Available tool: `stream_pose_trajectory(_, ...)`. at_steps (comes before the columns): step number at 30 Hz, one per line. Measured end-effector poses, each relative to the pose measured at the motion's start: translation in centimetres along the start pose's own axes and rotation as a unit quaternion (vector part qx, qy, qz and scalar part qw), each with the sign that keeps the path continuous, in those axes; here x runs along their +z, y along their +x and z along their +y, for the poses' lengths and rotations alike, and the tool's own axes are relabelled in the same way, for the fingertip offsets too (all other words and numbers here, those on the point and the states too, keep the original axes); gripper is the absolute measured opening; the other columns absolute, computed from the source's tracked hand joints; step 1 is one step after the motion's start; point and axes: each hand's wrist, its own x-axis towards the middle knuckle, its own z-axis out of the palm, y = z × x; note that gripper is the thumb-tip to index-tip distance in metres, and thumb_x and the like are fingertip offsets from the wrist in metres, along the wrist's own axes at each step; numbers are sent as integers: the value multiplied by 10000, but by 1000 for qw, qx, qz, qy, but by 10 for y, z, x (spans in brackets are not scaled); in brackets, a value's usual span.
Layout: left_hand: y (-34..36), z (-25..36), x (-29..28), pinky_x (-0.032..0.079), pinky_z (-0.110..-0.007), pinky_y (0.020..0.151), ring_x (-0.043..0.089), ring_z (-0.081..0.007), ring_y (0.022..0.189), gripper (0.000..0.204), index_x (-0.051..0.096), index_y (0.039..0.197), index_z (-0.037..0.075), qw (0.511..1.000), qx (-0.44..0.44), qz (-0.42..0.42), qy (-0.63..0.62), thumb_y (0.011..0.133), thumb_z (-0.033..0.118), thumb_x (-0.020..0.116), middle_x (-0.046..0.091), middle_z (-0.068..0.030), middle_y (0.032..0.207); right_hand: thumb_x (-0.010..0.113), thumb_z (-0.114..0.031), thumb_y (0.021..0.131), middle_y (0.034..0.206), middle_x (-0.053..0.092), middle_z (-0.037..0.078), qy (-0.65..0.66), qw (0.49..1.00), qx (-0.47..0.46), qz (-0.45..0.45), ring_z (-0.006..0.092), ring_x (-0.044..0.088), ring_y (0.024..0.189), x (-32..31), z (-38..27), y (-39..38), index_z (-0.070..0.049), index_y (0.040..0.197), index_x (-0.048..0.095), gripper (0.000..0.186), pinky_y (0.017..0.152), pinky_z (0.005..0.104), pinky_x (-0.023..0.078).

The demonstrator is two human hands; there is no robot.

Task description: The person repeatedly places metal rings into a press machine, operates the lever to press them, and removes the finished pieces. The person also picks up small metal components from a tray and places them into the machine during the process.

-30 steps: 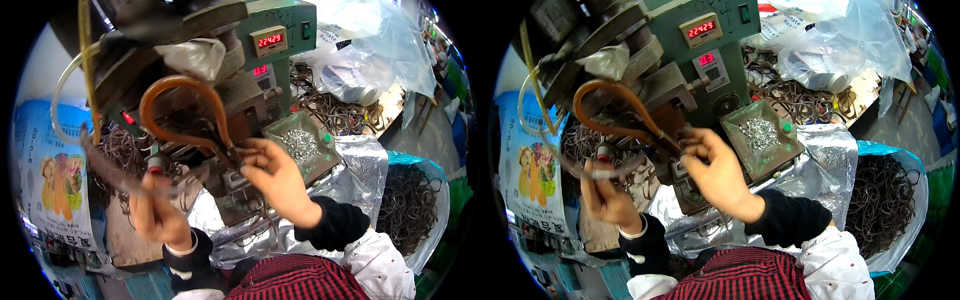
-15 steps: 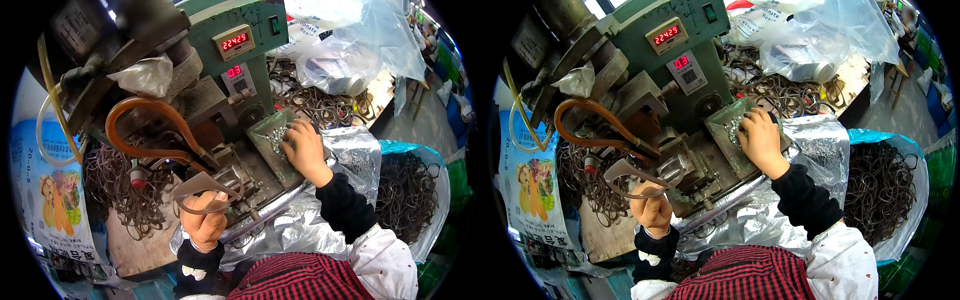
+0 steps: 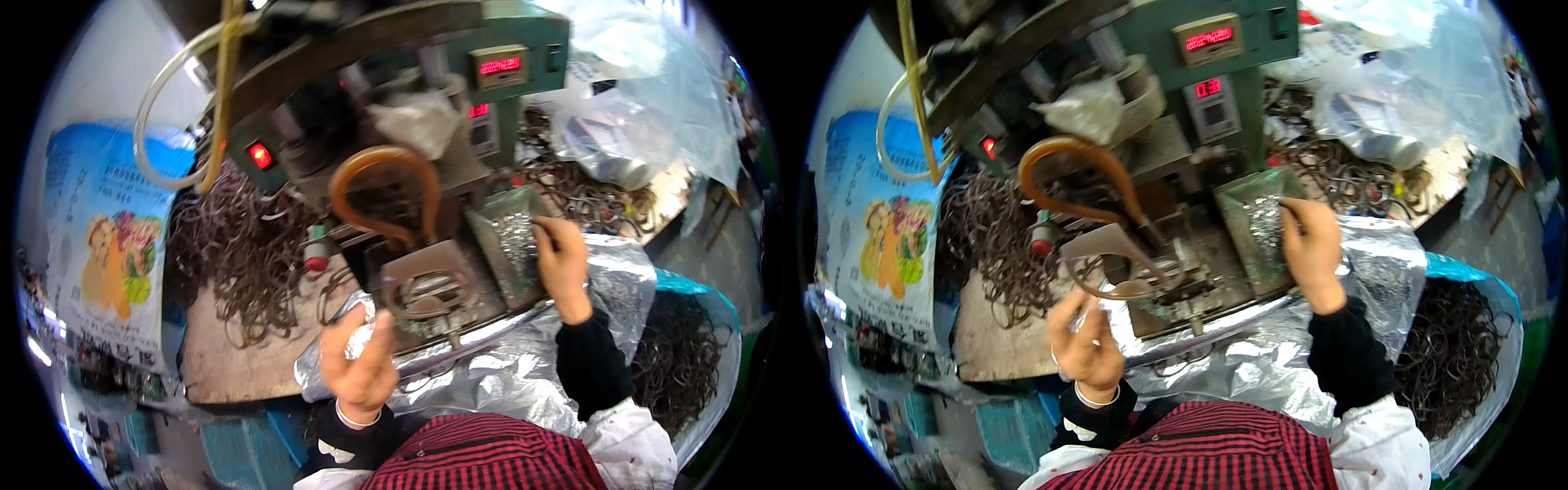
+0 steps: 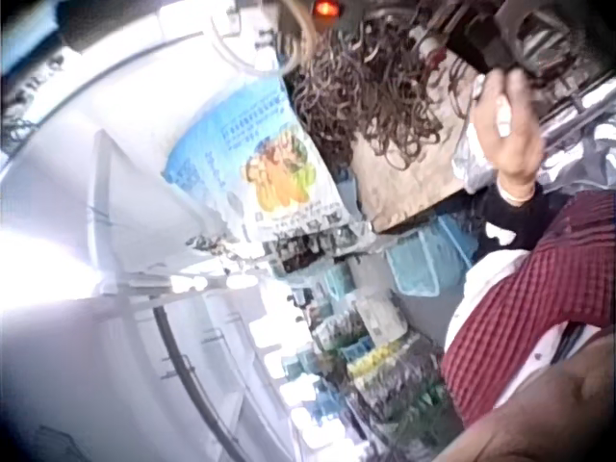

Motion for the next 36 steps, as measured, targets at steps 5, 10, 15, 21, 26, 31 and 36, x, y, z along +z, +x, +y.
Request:
stream_pose_trajectory(5,25,-51,-39,451,-345,950,575,-258,1108,235,671,1130,-8,970,-203,-4,134,923,-48,567,615,-129,1149,670,-9,829,914,690,132,35,993,86,-67,278,660,871,-26,-15,-22,-19,968,705,144,765,345,499)
stream_pose_trajectory(10,2,-141,12,524,-454,759,665,-410,859,269,703,1082,41,892,-343,-239,171,912,231,616,688,-235,912,671,-14,827,940,701,138,125,988,49,-74,303,665,897,8,-49,-2,-19,978,707,155,792,360,500)
stream_pose_trajectory(15,-35,-163,35,515,-501,685,656,-443,786,398,739,904,40,853,-363,-293,233,942,397,567,672,-235,795,691,-2,814,919,701,140,87,992,52,-71,299,664,862,-6,-36,-8,-13,940,712,128,773,361,501)
stream_pose_trajectory(21,-66,-98,-64,456,-214,552,617,-105,679,120,549,944,21,834,-527,-112,-120,917,54,662,617,-23,765,678,48,806,899,680,122,-38,997,73,2,276,633,854,-75,-2,-46,-8,925,696,133,787,342,477)
stream_pose_trajectory(26,-48,-73,-78,456,-185,536,624,-78,727,232,606,1163,-25,833,-526,-53,-163,936,19,618,680,-62,875,678,63,785,905,704,108,56,993,81,-60,255,654,863,-77,-32,-39,-17,942,723,182,787,338,493)
stream_pose_trajectory(31,-45,-93,-32,429,-186,571,586,-61,721,277,635,1231,-37,851,-487,22,-196,965,33,600,684,-58,905,696,28,748,884,692,127,225,965,-83,-103,293,662,834,-18,-104,23,-29,948,718,209,744,376,513)
stream_pose_trajectory(36,-56,-74,5,463,-217,575,570,-88,694,293,591,1257,-55,843,-472,117,-231,980,42,578,645,-56,842,674,2,809,925,679,101,401,901,125,-109,172,668,865,27,-113,10,21,1094,642,288,785,285,508)
